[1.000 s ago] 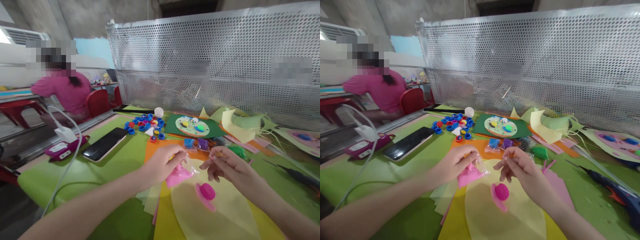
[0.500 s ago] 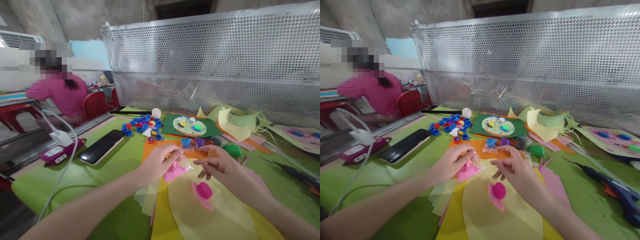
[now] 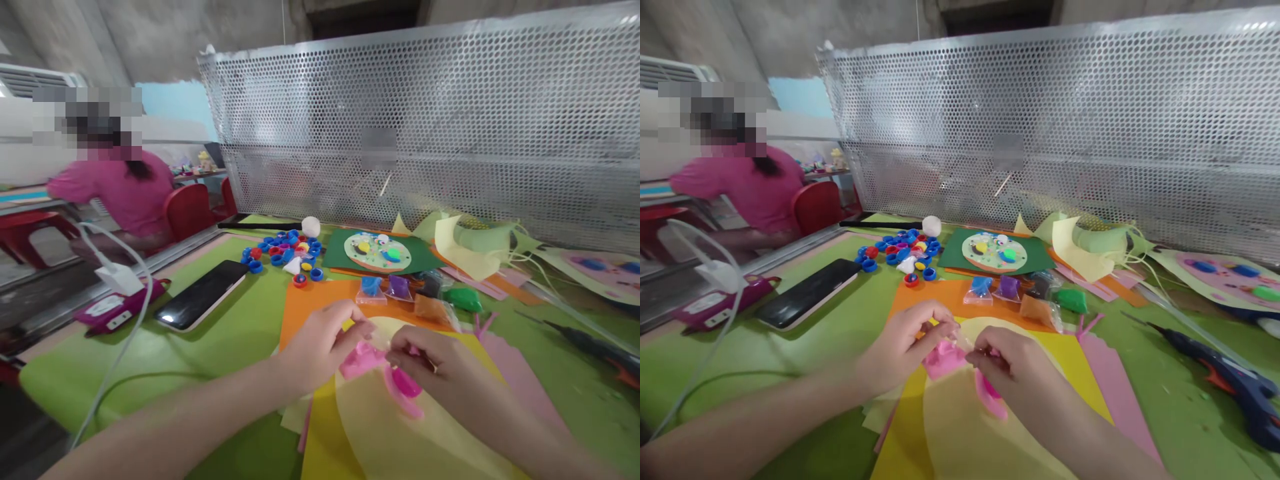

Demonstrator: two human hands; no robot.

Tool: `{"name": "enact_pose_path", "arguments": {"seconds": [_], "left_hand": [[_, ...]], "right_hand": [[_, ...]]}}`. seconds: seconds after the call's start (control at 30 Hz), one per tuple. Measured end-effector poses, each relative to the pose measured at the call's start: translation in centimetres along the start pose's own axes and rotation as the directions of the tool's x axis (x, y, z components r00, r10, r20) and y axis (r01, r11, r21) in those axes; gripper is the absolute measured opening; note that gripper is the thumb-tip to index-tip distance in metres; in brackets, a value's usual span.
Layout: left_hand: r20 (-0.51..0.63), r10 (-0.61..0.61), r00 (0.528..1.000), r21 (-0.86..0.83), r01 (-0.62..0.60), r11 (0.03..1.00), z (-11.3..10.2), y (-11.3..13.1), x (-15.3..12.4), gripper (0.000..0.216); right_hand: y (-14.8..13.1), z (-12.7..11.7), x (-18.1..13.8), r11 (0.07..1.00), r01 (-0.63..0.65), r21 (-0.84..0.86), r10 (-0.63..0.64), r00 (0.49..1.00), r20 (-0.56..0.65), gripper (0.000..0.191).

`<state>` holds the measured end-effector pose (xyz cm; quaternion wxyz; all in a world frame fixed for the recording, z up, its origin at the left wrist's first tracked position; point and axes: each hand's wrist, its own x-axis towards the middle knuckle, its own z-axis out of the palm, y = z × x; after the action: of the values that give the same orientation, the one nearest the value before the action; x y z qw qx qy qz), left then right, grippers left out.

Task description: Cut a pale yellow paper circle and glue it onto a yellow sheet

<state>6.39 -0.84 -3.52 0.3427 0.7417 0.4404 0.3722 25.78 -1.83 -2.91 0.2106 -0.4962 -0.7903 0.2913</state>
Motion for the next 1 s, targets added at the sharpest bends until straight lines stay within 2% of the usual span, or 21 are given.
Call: {"name": "enact_pose_path", "arguments": {"seconds": [0.13,0.27,0.37,0.47,0.53,0.67,0.8,0.9,1.0], "left_hand": [[0.01,-0.011,1.0,-0.027,0.011,1.0,-0.16,0.29,0.06,0.016],[0.049,-0.003,0.999,-0.101,0.008,0.995,-0.2,0.42,0.18,0.02],[0.069,0.099,0.993,-0.123,-0.09,0.988,-0.07,0.34,-0.05,0.019],[0.069,0.232,0.97,-0.142,-0.221,0.965,0.09,0.3,-0.43,0.017],[0.058,0.265,0.962,-0.119,-0.257,0.959,0.13,0.37,-0.59,0.015],[0.131,0.133,0.982,-0.058,-0.126,0.99,-0.13,0.7,-0.39,0.015],[0.229,0.042,0.973,-0.093,-0.021,0.995,-0.41,0.87,-0.21,0.02],[0.186,0.091,0.978,-0.063,-0.081,0.995,-0.32,0.76,-0.39,0.019],[0.113,0.163,0.98,-0.019,-0.161,0.987,-0.22,0.59,-0.49,0.015]], "right_hand": [[-0.14,-0.16,0.15,0.994,0.104,0.022,-0.103,0.993,-0.065,0.023],[-0.17,-0.15,0.14,0.991,0.135,0.011,-0.135,0.989,-0.057,0.021],[-0.24,-0.16,0.14,0.99,0.123,0.062,-0.12,0.992,-0.046,0.019],[-0.36,-0.16,0.06,0.989,0.108,0.098,-0.113,0.992,0.047,0.022],[-0.33,-0.07,-0.07,0.991,0.105,0.08,-0.113,0.988,0.104,0.029],[-0.08,0.05,-0.28,0.985,0.167,0.035,-0.17,0.98,0.104,0.035],[-0.09,-0.1,-0.23,0.977,0.209,0.042,-0.212,0.971,0.111,0.035],[-0.07,0.09,-0.2,0.972,0.233,0.031,-0.235,0.967,0.098,0.034],[0.09,0.53,-0.31,0.981,0.19,0.05,-0.194,0.976,0.097,0.032]]}}
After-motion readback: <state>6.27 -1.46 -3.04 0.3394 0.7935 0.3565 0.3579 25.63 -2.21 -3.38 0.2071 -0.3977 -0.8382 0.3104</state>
